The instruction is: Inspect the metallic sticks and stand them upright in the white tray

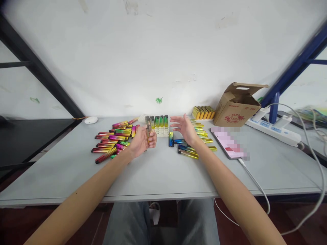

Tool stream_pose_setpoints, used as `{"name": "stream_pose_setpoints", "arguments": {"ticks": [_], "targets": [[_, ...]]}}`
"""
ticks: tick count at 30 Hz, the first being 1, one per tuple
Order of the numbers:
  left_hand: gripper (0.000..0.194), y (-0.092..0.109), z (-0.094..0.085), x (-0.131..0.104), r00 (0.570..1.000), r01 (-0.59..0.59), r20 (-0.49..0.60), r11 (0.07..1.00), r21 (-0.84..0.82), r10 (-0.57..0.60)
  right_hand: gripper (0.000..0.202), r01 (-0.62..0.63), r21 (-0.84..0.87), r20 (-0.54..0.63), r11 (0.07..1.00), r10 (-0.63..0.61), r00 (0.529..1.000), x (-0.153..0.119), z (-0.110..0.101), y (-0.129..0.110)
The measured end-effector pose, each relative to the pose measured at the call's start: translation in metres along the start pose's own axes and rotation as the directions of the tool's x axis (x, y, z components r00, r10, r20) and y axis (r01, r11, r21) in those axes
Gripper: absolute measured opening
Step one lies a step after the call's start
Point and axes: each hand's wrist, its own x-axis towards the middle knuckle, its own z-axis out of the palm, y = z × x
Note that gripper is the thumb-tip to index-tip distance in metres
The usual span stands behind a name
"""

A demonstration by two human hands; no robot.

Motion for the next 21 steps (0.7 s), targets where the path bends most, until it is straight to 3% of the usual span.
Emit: {"name": "stream_pose_setpoints", "arguments": {"ticks": [14,17,21], "targets": [[0.043,-0.0001,-0.0041,0.0010,0.998,0.039,0.054,0.999,-0.007,-0.039,0.065,0.009,-0.097,-0.003,0.995,-0.009,1.000,0.0000,-0.0013,0.0004],[0.036,-0.0021,-0.0074,0.0031,0.998,-0.005,0.060,0.999,-0.039,0.008,0.061,0.007,-0.065,0.001,0.998,-0.007,1.000,-0.0008,-0.0001,-0.0006],[0.017,-0.0067,-0.0090,0.0057,0.998,-0.057,-0.011,0.998,0.010,0.058,0.053,0.013,-0.057,-0.007,0.998,-0.014,1.000,-0.0016,0.0018,-0.0008]]}}
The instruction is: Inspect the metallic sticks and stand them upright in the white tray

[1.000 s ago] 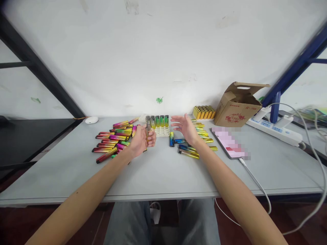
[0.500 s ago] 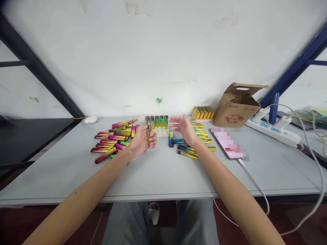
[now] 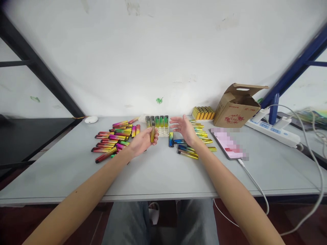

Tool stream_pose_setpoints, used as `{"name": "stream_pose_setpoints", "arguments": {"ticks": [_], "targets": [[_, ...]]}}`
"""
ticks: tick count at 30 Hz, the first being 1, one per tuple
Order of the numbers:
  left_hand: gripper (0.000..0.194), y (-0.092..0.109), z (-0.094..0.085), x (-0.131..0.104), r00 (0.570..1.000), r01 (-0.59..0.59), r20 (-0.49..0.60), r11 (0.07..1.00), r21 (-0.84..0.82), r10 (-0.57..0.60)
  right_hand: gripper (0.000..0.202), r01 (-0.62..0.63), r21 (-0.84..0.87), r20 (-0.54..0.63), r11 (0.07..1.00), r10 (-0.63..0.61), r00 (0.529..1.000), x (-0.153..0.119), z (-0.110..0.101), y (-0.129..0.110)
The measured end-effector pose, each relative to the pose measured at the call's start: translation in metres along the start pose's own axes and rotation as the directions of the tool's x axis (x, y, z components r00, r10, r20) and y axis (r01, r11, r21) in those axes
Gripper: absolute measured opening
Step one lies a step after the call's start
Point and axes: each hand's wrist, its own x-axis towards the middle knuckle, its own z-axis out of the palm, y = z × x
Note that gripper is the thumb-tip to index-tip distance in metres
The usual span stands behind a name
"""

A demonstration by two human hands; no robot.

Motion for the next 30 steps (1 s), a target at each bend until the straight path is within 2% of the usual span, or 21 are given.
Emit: {"name": "stream_pose_setpoints", "arguments": {"ticks": [3,5,9,15,20,25,30], "targets": [[0.017,-0.003,0.001,0.000,1.000,-0.018,-0.022,0.994,0.111,0.021,0.045,0.073,-0.078,-0.026,0.994,-0.075,0.997,0.000,0.002,0.003],[0.022,-0.005,0.002,-0.001,1.000,-0.027,0.013,0.984,0.178,0.026,0.042,0.163,-0.173,-0.034,0.971,-0.171,0.985,-0.002,0.004,0.005],[0.028,-0.007,0.003,-0.003,0.997,-0.023,0.078,0.969,0.247,0.003,0.045,0.303,-0.338,0.036,0.891,-0.309,0.950,-0.008,0.012,0.007],[0.030,-0.011,0.001,-0.002,0.994,-0.044,0.106,0.962,0.268,0.016,0.048,0.462,-0.539,0.191,0.705,-0.432,0.882,-0.021,0.023,0.004],[0.034,-0.009,0.003,-0.003,0.994,-0.047,0.111,0.954,0.295,0.015,0.036,0.522,-0.646,0.257,0.557,-0.486,0.836,-0.025,0.026,0.003],[0.036,-0.007,0.005,-0.006,0.991,-0.049,0.136,0.932,0.360,0.000,0.023,0.549,-0.650,0.262,0.526,-0.522,0.811,-0.024,0.029,0.004],[0.034,-0.008,0.003,-0.005,0.992,-0.058,0.129,0.930,0.362,0.011,0.018,0.526,-0.632,0.257,0.569,-0.486,0.835,-0.022,0.030,0.004]]}}
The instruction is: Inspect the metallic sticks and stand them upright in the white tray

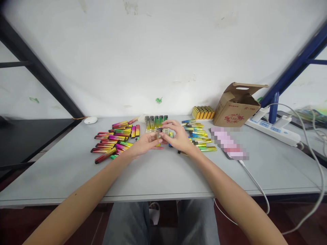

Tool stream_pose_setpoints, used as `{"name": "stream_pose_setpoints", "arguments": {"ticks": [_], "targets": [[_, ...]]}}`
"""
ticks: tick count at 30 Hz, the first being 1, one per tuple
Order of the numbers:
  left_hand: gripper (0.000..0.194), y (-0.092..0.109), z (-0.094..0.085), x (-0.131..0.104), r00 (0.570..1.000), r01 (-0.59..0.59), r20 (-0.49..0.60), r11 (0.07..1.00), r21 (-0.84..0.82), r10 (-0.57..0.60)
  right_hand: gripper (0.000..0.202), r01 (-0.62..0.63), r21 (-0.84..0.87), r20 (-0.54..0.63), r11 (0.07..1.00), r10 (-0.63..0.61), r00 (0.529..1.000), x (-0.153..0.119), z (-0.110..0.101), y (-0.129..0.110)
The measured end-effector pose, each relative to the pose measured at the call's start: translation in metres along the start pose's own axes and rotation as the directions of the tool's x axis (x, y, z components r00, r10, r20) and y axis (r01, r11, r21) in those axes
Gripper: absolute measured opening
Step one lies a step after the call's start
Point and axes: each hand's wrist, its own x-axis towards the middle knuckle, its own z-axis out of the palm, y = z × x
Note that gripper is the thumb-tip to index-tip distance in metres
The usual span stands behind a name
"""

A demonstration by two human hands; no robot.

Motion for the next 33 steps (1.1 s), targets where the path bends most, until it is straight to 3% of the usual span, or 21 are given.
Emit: {"name": "stream_pose_setpoints", "arguments": {"ticks": [5,10,14,16,20,21,23,25,29,33], "targets": [[0.030,-0.002,-0.002,0.004,0.998,-0.015,-0.061,1.000,0.027,0.017,0.016,-0.053,0.114,0.004,0.992,0.053,0.999,0.003,0.002,0.000],[0.039,0.000,-0.001,0.005,0.976,0.012,-0.216,0.999,0.031,-0.005,0.023,-0.140,0.232,-0.166,0.963,0.181,0.969,0.017,0.008,0.005],[0.025,0.006,-0.007,0.006,0.947,0.052,-0.320,0.991,0.126,-0.009,0.032,-0.208,0.283,-0.216,0.936,0.274,0.937,0.031,0.018,0.013],[0.014,0.012,-0.017,0.007,0.906,0.012,-0.412,0.968,0.249,0.094,0.035,-0.216,0.214,-0.197,0.953,0.259,0.946,0.033,0.024,0.017],[0.014,0.017,-0.043,0.008,0.737,-0.051,-0.602,0.914,0.402,0.306,0.029,-0.191,0.055,-0.162,0.980,0.197,0.967,0.028,0.032,0.025],[0.015,0.016,-0.049,0.009,0.700,-0.039,-0.627,0.895,0.445,0.342,0.028,-0.183,0.034,-0.161,0.982,0.186,0.969,0.027,0.033,0.027],[0.015,0.012,-0.056,0.009,0.668,0.021,-0.633,0.840,0.542,0.392,0.025,-0.169,0.003,-0.161,0.986,0.168,0.973,0.025,0.035,0.030],[0.015,0.007,-0.059,0.010,0.683,0.084,-0.575,0.733,0.675,0.451,0.022,-0.149,-0.031,-0.164,0.988,0.142,0.976,0.024,0.037,0.033],[0.016,-0.005,-0.055,0.011,0.751,0.214,-0.432,0.435,0.875,0.499,0.019,-0.122,-0.072,-0.154,0.990,0.110,0.982,0.024,0.040,0.039],[0.025,-0.014,-0.053,0.013,0.774,0.283,-0.402,0.301,0.911,0.489,0.021,-0.169,-0.110,-0.145,0.979,0.152,0.978,0.026,0.041,0.041]]}}
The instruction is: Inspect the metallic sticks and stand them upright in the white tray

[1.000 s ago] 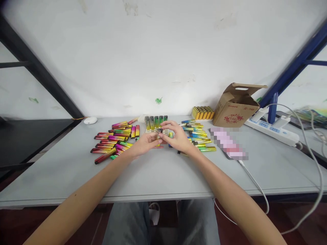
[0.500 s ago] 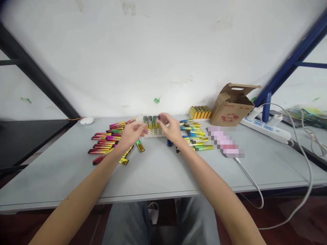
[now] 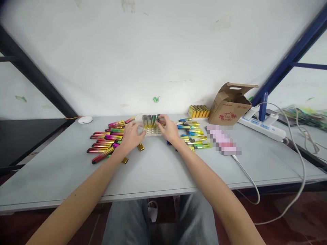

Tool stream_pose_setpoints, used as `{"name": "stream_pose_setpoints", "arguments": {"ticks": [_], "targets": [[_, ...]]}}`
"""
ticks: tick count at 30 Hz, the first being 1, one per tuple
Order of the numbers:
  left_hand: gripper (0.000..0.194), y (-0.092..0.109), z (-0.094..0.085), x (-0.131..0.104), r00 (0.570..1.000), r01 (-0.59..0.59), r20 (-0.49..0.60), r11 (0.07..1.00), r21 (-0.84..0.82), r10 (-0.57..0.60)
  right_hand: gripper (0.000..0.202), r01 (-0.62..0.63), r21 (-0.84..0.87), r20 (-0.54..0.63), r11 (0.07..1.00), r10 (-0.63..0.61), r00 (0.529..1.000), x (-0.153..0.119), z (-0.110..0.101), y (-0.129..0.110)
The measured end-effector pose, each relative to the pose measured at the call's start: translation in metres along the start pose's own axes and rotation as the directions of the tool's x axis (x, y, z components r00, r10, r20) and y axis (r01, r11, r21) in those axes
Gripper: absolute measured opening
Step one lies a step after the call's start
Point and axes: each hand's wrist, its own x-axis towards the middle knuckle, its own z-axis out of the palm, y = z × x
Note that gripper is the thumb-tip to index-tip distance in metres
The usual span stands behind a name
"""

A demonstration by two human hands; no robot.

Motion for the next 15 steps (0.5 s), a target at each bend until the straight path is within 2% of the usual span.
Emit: {"name": "stream_pose_setpoints", "arguments": {"ticks": [4,10,15], "targets": [[0.028,-0.0030,0.0059,-0.0022,0.999,-0.018,0.042,0.998,0.057,0.016,0.018,0.017,-0.151,0.031,0.988,-0.013,0.999,0.0021,0.0007,-0.0039],[0.033,-0.0051,0.0095,-0.0025,0.996,-0.051,0.075,0.998,0.033,0.048,0.028,0.209,-0.465,0.000,0.860,-0.236,0.972,0.0018,0.0027,-0.0055],[0.032,-0.0048,0.0103,-0.0031,0.995,-0.061,0.080,0.998,0.003,0.061,0.041,0.284,-0.514,0.114,0.809,-0.264,0.958,0.0029,-0.0021,-0.0019]]}}
